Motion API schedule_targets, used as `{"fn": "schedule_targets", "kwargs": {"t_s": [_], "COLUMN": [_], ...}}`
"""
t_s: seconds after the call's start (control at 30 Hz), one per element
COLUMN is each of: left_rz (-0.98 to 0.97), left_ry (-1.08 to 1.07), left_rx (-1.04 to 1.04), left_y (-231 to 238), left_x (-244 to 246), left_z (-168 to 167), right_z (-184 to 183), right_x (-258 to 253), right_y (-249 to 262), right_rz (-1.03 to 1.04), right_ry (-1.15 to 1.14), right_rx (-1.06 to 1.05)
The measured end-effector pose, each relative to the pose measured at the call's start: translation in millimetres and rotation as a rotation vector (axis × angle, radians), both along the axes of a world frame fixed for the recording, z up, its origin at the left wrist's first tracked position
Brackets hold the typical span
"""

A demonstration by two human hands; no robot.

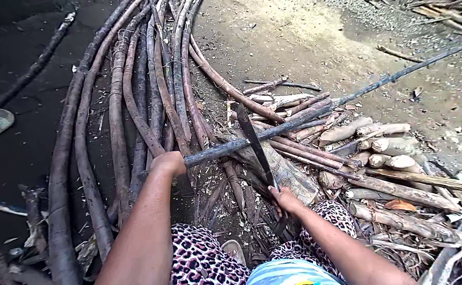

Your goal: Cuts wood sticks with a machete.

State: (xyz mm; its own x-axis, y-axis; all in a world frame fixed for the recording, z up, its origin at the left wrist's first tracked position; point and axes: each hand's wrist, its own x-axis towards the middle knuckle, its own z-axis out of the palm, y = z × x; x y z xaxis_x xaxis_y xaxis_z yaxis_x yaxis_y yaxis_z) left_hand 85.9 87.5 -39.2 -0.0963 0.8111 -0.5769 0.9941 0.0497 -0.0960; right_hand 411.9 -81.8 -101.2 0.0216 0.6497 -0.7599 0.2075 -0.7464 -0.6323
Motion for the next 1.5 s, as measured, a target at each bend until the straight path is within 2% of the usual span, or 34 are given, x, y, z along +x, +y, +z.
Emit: {"fn": "schedule_targets", "kwargs": {"t_s": [0.07,0.1,0.2,0.27,0.33,0.43,0.53,0.63,0.7,0.77,0.87,0.93,1.0,1.03,1.07,1.1,1.13,1.17,1.2,1.23,1.3,1.4,1.5], "left_rz": [-0.012,-0.017,0.039,0.148,0.227,0.227,0.242,0.268,0.279,0.278,0.265,0.253,0.245,0.246,0.249,0.251,0.251,0.25,0.242,0.22,0.184,0.176,0.161], "left_ry": [0.003,-0.009,-0.127,-0.265,-0.357,-0.412,-0.446,-0.506,-0.531,-0.528,-0.512,-0.525,-0.549,-0.551,-0.551,-0.547,-0.543,-0.536,-0.528,-0.531,-0.596,-0.672,-0.757], "left_rx": [-0.003,-0.017,-0.094,-0.181,-0.275,-0.385,-0.447,-0.507,-0.517,-0.512,-0.498,-0.486,-0.468,-0.464,-0.462,-0.461,-0.465,-0.476,-0.488,-0.493,-0.427,-0.312,-0.282], "left_y": [5,5,8,10,12,14,13,11,12,15,17,19,19,19,19,20,20,18,15,14,11,11,16], "left_x": [2,1,-8,-13,-12,-13,-16,-22,-23,-24,-26,-27,-29,-30,-31,-30,-30,-29,-28,-25,-23,-25,-36], "left_z": [5,2,-11,-22,-27,-28,-29,-35,-35,-37,-43,-45,-49,-50,-50,-49,-49,-49,-48,-44,-34,-3,0], "right_z": [18,27,46,38,9,-19,-7,30,69,119,197,242,255,238,202,150,96,58,34,23,30,57,53], "right_x": [16,23,25,16,-2,-25,-11,9,11,9,7,2,-5,-7,-6,-1,3,4,2,-1,-8,-16,-20], "right_y": [5,8,19,13,0,-5,-3,3,8,12,28,47,64,62,51,34,12,-6,-13,-9,6,27,42], "right_rz": [-0.058,-0.025,0.254,0.338,0.33,0.333,0.248,0.15,0.067,-0.008,0.002,-0.045,-0.137,-0.155,-0.143,-0.086,0.03,0.173,0.286,0.323,0.318,0.394,0.49], "right_ry": [0.154,0.127,-0.325,-0.53,-0.609,-0.624,-0.497,-0.376,-0.284,-0.167,0.014,-0.015,-0.121,-0.197,-0.296,-0.44,-0.593,-0.671,-0.659,-0.616,-0.567,-0.632,-0.738], "right_rx": [-0.006,0.017,0.117,0.12,0.144,0.142,0.23,0.38,0.555,0.844,1.376,1.71,1.896,1.876,1.753,1.539,1.22,0.814,0.427,0.189,0.07,0.088,0.12]}}
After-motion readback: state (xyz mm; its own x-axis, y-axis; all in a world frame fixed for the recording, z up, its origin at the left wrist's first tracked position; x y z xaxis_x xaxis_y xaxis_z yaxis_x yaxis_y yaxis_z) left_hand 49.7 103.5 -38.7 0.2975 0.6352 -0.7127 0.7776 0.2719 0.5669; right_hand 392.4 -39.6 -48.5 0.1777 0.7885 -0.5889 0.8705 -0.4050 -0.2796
